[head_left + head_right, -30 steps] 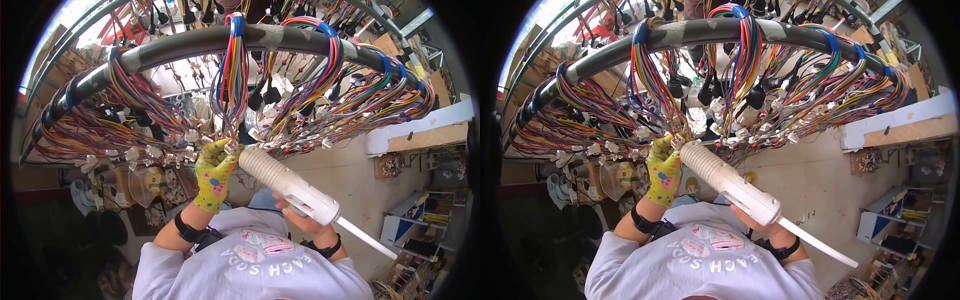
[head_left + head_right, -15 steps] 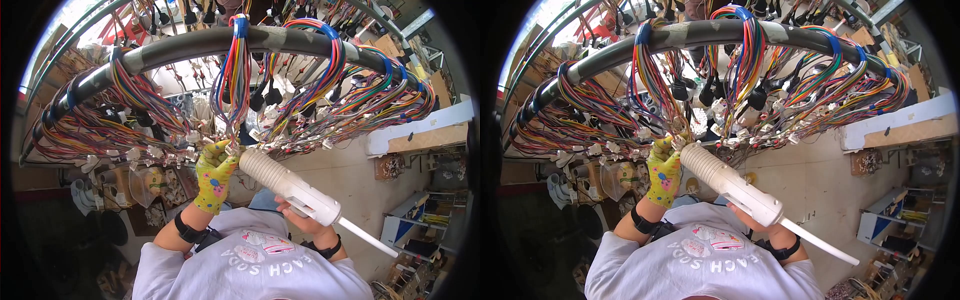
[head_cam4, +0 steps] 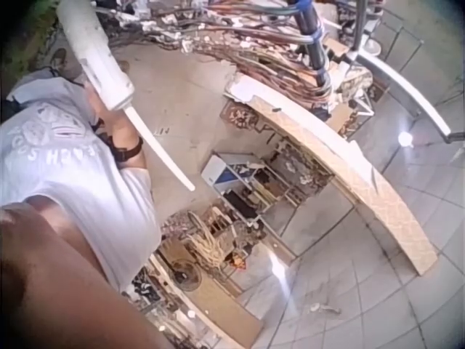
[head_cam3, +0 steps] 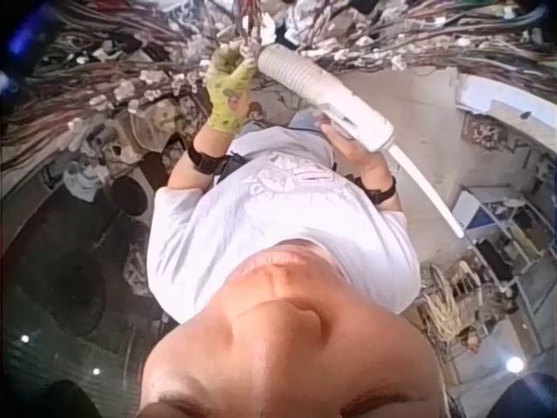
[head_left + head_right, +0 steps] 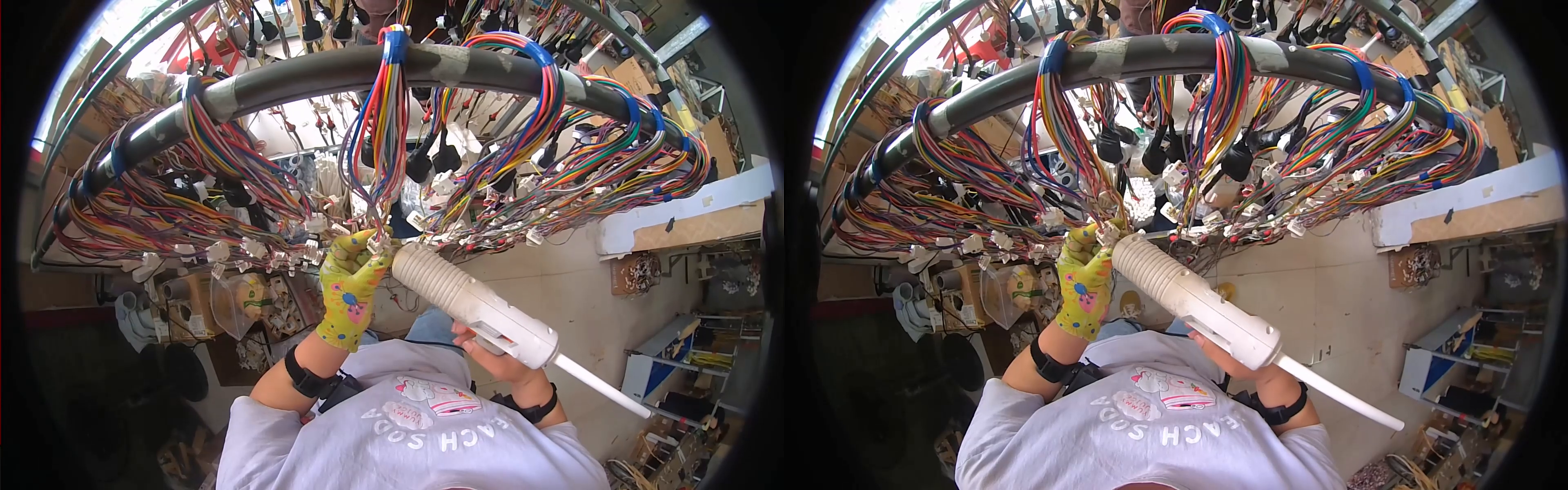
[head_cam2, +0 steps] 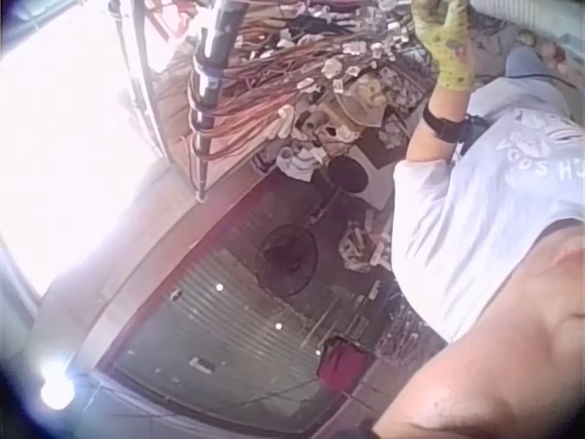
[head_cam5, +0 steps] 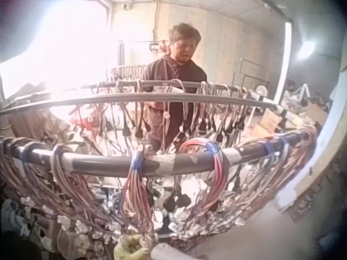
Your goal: Apply hot glue to secure wires within a circular harness assembly.
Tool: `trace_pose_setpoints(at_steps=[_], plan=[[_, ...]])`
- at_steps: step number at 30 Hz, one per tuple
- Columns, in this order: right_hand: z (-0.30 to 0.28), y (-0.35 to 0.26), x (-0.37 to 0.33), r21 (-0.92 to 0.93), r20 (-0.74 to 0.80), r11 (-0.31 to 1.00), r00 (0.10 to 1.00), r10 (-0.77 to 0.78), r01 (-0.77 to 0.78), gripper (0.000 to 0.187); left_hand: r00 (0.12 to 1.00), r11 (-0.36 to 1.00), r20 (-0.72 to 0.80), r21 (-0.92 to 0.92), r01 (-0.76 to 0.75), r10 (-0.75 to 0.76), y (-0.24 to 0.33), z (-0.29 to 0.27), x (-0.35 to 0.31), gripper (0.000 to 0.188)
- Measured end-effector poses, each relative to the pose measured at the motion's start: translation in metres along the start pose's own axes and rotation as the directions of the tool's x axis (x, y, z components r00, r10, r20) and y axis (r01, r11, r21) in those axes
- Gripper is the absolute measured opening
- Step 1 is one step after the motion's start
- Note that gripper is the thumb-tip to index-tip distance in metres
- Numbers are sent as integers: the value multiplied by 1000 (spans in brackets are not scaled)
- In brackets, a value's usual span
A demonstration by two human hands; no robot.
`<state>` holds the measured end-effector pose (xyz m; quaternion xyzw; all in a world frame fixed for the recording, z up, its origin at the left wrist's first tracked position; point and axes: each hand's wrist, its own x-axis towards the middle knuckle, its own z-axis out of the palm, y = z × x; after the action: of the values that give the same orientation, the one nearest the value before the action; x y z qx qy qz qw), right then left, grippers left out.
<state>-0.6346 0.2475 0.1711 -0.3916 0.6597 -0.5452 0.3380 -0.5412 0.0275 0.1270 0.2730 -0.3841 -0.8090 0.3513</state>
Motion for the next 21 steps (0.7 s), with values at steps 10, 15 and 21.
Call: trace_pose_setpoints(at_steps=[10,15,21], plan=[[1,0,1,102,-93,995,995,23,-13,31,1000,999,16,-44,-6,6,5,7,-1,32],[-2,-3,3,-29,-69,999,997,-18,16,28,1000,998,23,-69,-9,11,6,6,-1,33],[1,-6,4,148,-114,987,990,80,-63,26,1000,999,15,-42,-1,1,1,-2,1,33]])
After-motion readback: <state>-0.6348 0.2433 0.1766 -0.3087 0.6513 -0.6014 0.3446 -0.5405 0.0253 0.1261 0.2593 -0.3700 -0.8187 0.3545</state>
